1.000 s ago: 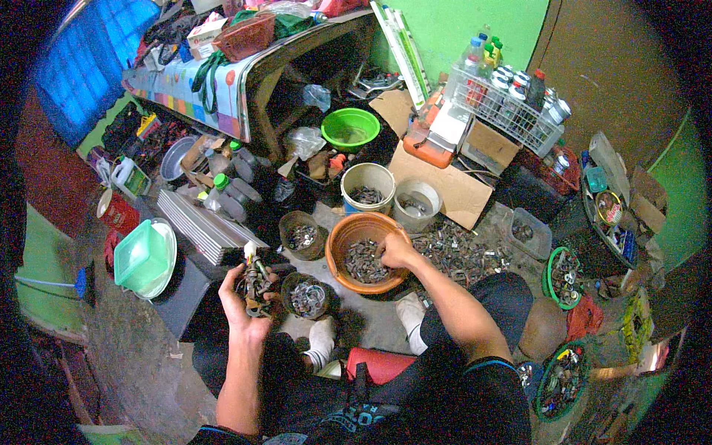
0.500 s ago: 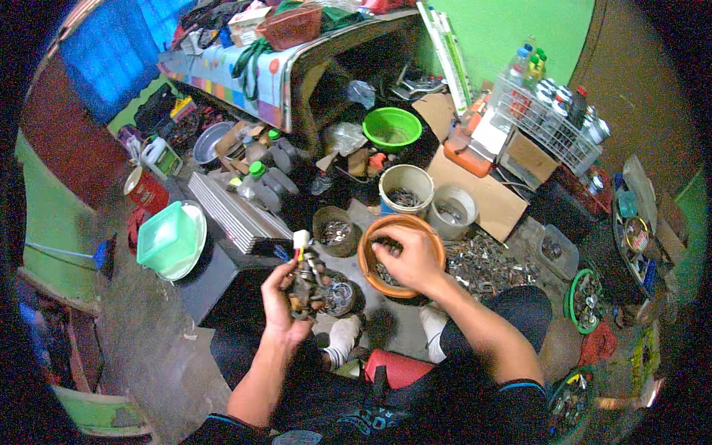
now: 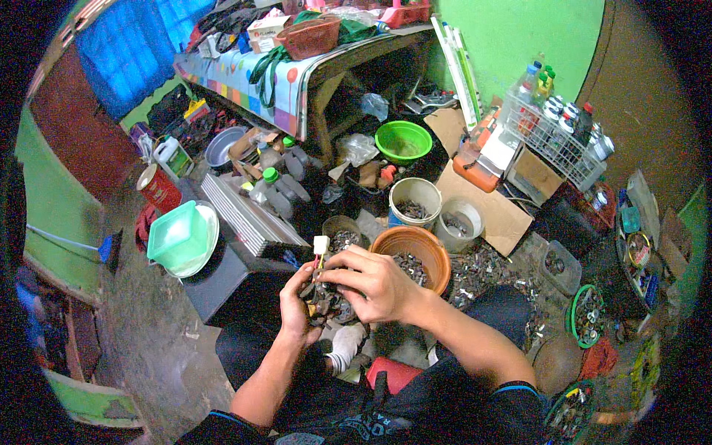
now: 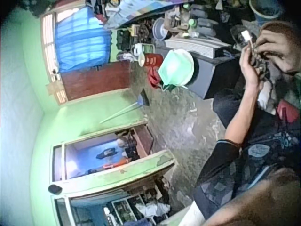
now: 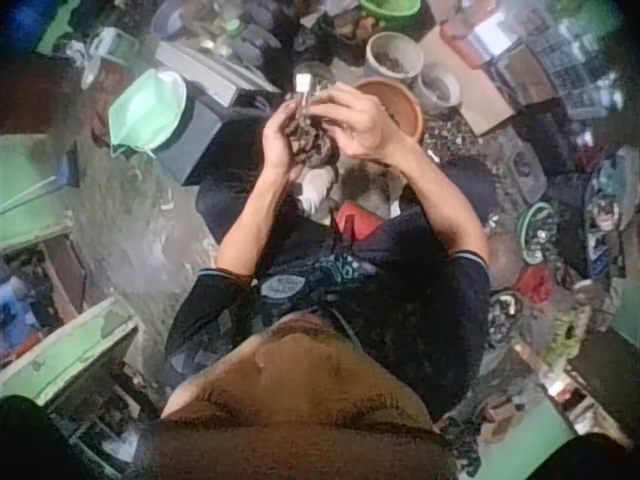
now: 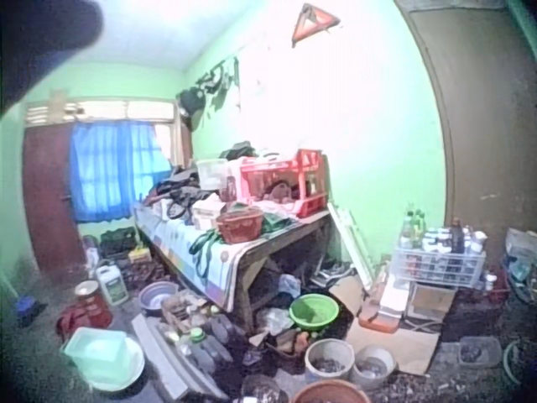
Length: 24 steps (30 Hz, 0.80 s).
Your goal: The person sits on the floor and assembles small metal parts onto a mechanical component held in the left hand. They repeatedly pick parts from a brown bowl and attach them to the component.
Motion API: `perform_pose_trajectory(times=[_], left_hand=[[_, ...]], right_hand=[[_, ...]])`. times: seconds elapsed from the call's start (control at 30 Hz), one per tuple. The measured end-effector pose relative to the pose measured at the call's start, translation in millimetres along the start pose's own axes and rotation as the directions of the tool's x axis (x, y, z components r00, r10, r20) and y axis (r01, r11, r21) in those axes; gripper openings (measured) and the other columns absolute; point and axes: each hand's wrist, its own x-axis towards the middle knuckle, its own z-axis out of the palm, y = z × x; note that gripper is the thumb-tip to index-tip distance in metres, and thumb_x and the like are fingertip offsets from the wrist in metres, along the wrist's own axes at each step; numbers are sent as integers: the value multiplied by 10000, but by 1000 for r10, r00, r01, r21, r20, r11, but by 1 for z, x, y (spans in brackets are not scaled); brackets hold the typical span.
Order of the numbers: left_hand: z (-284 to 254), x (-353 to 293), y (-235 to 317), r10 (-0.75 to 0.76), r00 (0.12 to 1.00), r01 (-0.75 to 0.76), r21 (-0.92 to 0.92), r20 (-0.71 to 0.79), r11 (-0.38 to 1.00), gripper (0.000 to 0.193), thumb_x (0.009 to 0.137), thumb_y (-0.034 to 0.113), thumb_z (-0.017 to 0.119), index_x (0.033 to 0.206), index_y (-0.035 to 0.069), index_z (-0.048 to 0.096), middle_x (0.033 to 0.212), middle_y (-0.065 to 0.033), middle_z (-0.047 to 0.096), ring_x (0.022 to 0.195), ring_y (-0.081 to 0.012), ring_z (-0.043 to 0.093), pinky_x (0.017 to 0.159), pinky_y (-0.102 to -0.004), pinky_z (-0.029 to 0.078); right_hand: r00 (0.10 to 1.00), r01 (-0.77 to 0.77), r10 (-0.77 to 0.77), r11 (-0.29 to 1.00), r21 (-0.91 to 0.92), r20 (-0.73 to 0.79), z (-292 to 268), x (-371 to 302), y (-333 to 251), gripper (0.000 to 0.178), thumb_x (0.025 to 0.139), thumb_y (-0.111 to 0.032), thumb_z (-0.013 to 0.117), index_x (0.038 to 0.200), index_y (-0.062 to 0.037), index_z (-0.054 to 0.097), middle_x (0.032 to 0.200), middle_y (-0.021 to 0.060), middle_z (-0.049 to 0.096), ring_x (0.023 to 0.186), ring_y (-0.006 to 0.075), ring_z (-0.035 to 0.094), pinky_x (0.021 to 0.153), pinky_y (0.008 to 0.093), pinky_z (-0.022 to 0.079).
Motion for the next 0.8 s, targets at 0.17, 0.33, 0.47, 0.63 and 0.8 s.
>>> perform_pose_trajectory(times=[0.17, 0.33, 0.47, 0.63, 0.8], left_hand=[[-3, -4, 8, -196, 980, 197, -29, 9, 980, 237, 930, 222, 430, 1075, 94, 566, 886, -54, 640, 702, -153, 632, 501, -278, 476], [1, -7, 18, -332, 942, 331, 24, 40, 943, 244, 953, 281, 408, 1068, 119, 551, 829, -64, 641, 665, -178, 648, 380, -238, 406], [-5, -3, 21, -397, 914, 404, -83, 87, 911, 272, 955, 305, 411, 1041, 105, 574, 825, -83, 653, 664, -189, 650, 362, -225, 392], [0, -7, 22, -394, 919, 394, -109, 21, 913, 285, 950, 307, 413, 1020, 95, 591, 806, -88, 659, 663, -173, 649, 354, -220, 383], [0, -8, 22, -374, 927, 376, -100, 38, 921, 269, 947, 288, 416, 1031, 93, 582, 817, -85, 657, 643, -165, 646, 377, -241, 430]], right_hand=[[990, 48, -34, 993, -107, 136, 0, 3, 4, 467, 588, -54, 679, 1051, -111, 655, 1058, 69, 606, 903, 282, 591, 777, 372, 517], [980, 156, -134, 975, -156, 144, 3, 4, 11, 429, 605, -66, 646, 1033, -75, 673, 1022, 85, 634, 855, 274, 614, 725, 371, 516], [987, 155, -151, 984, -93, 48, 17, -2, 20, 443, 609, -79, 639, 1050, -37, 659, 1023, 109, 632, 848, 288, 624, 733, 375, 523], [989, 146, -147, 986, -83, -12, 23, -4, 21, 415, 648, -88, 655, 1054, -3, 638, 1013, 133, 614, 838, 304, 620, 720, 380, 534], [990, 135, -138, 986, -96, -28, 20, 0, 12, 430, 619, -44, 653, 1045, 9, 632, 1020, 143, 608, 835, 309, 617, 728, 378, 529]])
